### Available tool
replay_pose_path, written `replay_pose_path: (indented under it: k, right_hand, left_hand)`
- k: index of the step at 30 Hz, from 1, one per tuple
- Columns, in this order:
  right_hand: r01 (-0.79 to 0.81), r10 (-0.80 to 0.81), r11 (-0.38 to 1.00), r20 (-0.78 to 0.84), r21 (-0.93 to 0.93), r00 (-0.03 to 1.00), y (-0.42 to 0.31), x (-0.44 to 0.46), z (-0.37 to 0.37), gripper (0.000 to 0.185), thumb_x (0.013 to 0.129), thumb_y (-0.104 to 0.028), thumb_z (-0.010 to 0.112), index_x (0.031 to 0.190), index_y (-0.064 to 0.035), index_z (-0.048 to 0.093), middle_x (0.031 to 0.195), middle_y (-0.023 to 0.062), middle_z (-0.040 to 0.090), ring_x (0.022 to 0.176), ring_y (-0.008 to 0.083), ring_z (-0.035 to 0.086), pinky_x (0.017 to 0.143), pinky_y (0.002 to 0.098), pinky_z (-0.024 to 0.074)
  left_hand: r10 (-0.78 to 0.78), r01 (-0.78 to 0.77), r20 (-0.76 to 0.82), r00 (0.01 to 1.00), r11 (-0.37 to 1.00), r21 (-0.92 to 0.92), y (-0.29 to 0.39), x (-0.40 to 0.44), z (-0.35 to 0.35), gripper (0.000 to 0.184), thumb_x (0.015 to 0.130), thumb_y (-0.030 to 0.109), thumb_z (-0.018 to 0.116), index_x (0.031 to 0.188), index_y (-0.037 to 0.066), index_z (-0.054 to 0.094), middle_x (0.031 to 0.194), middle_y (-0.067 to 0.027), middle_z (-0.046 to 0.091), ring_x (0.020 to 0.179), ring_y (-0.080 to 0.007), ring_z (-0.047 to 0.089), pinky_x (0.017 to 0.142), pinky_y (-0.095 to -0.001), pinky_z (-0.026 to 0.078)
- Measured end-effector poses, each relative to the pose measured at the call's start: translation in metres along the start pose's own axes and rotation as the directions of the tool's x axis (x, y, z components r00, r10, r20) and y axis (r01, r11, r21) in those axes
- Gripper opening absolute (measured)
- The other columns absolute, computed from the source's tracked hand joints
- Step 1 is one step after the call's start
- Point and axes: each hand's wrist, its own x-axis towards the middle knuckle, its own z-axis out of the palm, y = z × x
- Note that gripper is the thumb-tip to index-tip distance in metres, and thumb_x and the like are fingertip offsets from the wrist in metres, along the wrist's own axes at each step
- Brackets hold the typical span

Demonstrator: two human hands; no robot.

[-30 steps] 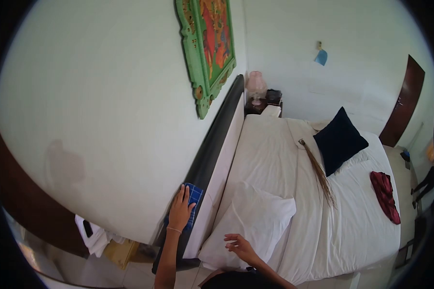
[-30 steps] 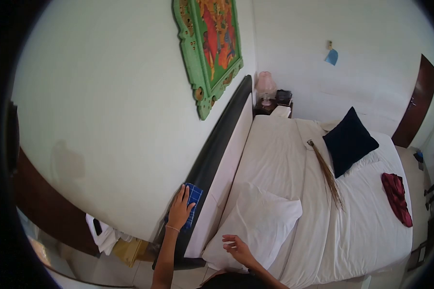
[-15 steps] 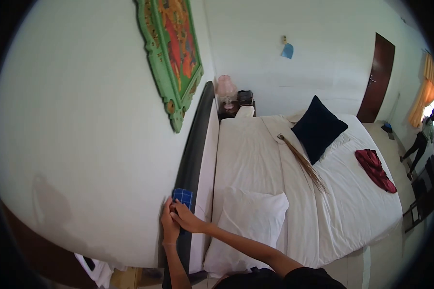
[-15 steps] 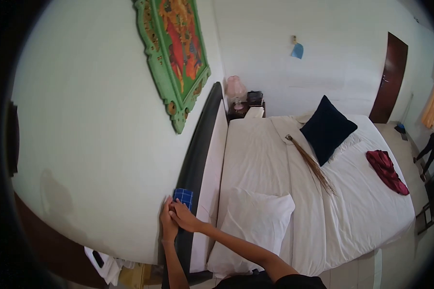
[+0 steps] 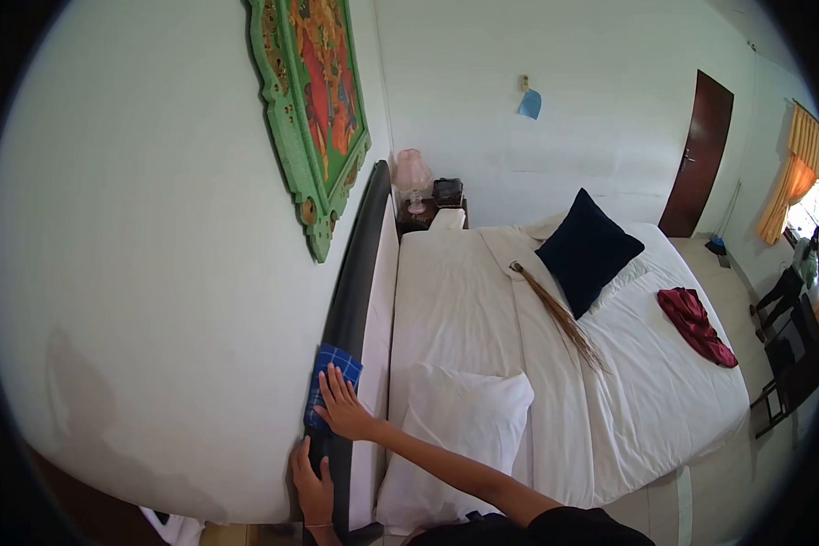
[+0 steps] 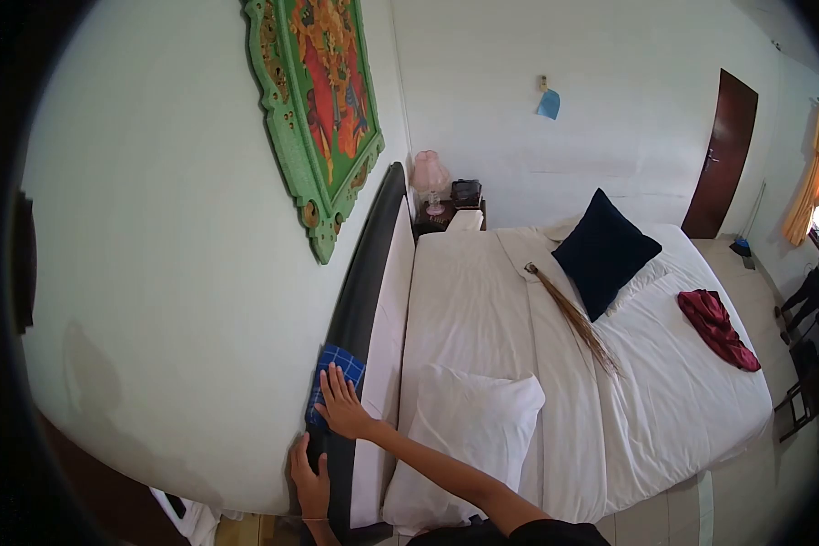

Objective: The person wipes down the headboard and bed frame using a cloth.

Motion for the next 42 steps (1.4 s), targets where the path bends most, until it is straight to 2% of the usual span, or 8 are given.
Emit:
replay_pose_path:
  k: [4,6,12,16,25,31,36,42]
  right_hand:
    - [-0.078,0.065,0.984,0.082,0.158,0.994,-0.028,-0.036,0.001,0.078,0.102,-0.040,0.042,0.153,0.0014,0.000,0.157,0.0328,-0.004,0.146,0.0496,0.000,0.114,0.0614,0.0169]
    - [-0.088,0.066,0.971,0.107,0.222,0.992,-0.029,-0.038,0.001,0.081,0.101,-0.041,0.042,0.154,0.0000,-0.004,0.156,0.0338,-0.008,0.145,0.0514,-0.003,0.114,0.0627,0.0146]
    - [-0.146,0.132,0.978,0.095,0.152,0.987,0.001,0.006,0.000,0.083,0.099,-0.042,0.044,0.154,-0.0019,-0.004,0.157,0.0322,-0.010,0.146,0.0508,-0.004,0.113,0.0638,0.0146]
    - [-0.219,0.211,0.946,0.059,0.241,0.976,0.033,0.036,0.005,0.084,0.098,-0.043,0.043,0.155,-0.0038,-0.004,0.158,0.0310,-0.010,0.146,0.0512,-0.005,0.110,0.0696,0.0156]
    - [-0.140,0.105,0.962,0.156,0.235,0.982,0.010,-0.002,0.001,0.084,0.098,-0.041,0.044,0.155,-0.0071,-0.009,0.157,0.0296,-0.016,0.146,0.0502,-0.008,0.112,0.0663,0.0124]
    - [-0.135,0.119,0.980,0.116,0.149,0.986,0.027,0.032,0.000,0.086,0.095,-0.036,0.048,0.156,-0.0087,-0.006,0.159,0.0271,-0.015,0.146,0.0483,-0.012,0.112,0.0673,0.0089]
    - [-0.173,0.165,0.970,0.058,0.173,0.985,0.072,0.075,-0.006,0.085,0.092,-0.037,0.048,0.156,-0.0065,0.001,0.160,0.0265,-0.009,0.147,0.0465,-0.006,0.110,0.0704,0.0131]
    - [-0.136,0.115,0.981,0.154,0.135,0.981,0.066,0.062,-0.012,0.082,0.097,-0.037,0.044,0.156,-0.0088,-0.005,0.158,0.0280,-0.015,0.146,0.0479,-0.010,0.113,0.0652,0.0110]
  left_hand:
    - [0.043,-0.042,-0.046,0.998,0.999,0.025,-0.001,-0.001,0.002,0.050,0.096,0.018,0.055,0.140,-0.001,0.042,0.136,-0.0247,0.048,0.128,-0.0419,0.045,0.108,-0.0454,0.037]
    - [-0.022,0.022,-0.018,1.000,1.000,0.009,0.007,0.001,0.000,0.051,0.095,0.015,0.054,0.141,-0.001,0.040,0.138,-0.0248,0.048,0.129,-0.0418,0.045,0.108,-0.0448,0.037]
    - [0.028,-0.028,0.007,1.000,0.999,0.017,-0.003,0.001,0.001,0.052,0.096,0.017,0.053,0.142,-0.002,0.039,0.140,-0.0257,0.047,0.130,-0.0418,0.045,0.109,-0.0443,0.036]
    - [-0.008,0.008,0.010,1.000,0.999,0.039,-0.002,0.000,0.002,0.051,0.097,0.019,0.052,0.142,-0.002,0.039,0.140,-0.0256,0.047,0.130,-0.0419,0.045,0.109,-0.0442,0.036]
    - [-0.019,0.008,0.053,0.998,0.981,0.195,-0.001,0.005,0.006,0.053,0.099,0.025,0.049,0.144,0.001,0.037,0.133,-0.0257,0.050,0.122,-0.0433,0.051,0.099,-0.0468,0.045]
    - [-0.015,0.003,0.055,0.998,0.977,0.213,-0.002,0.003,0.006,0.053,0.099,0.025,0.049,0.144,0.001,0.037,0.131,-0.0257,0.051,0.118,-0.0437,0.053,0.096,-0.0476,0.047]
    - [-0.036,0.022,0.056,0.998,0.975,0.221,0.005,0.004,0.004,0.053,0.099,0.026,0.048,0.145,0.003,0.036,0.131,-0.0240,0.051,0.116,-0.0424,0.055,0.093,-0.0472,0.050]
    - [0.016,-0.027,0.048,0.999,0.971,0.238,0.000,0.005,0.007,0.055,0.099,0.026,0.049,0.147,0.003,0.034,0.131,-0.0232,0.051,0.115,-0.0414,0.055,0.090,-0.0456,0.051]
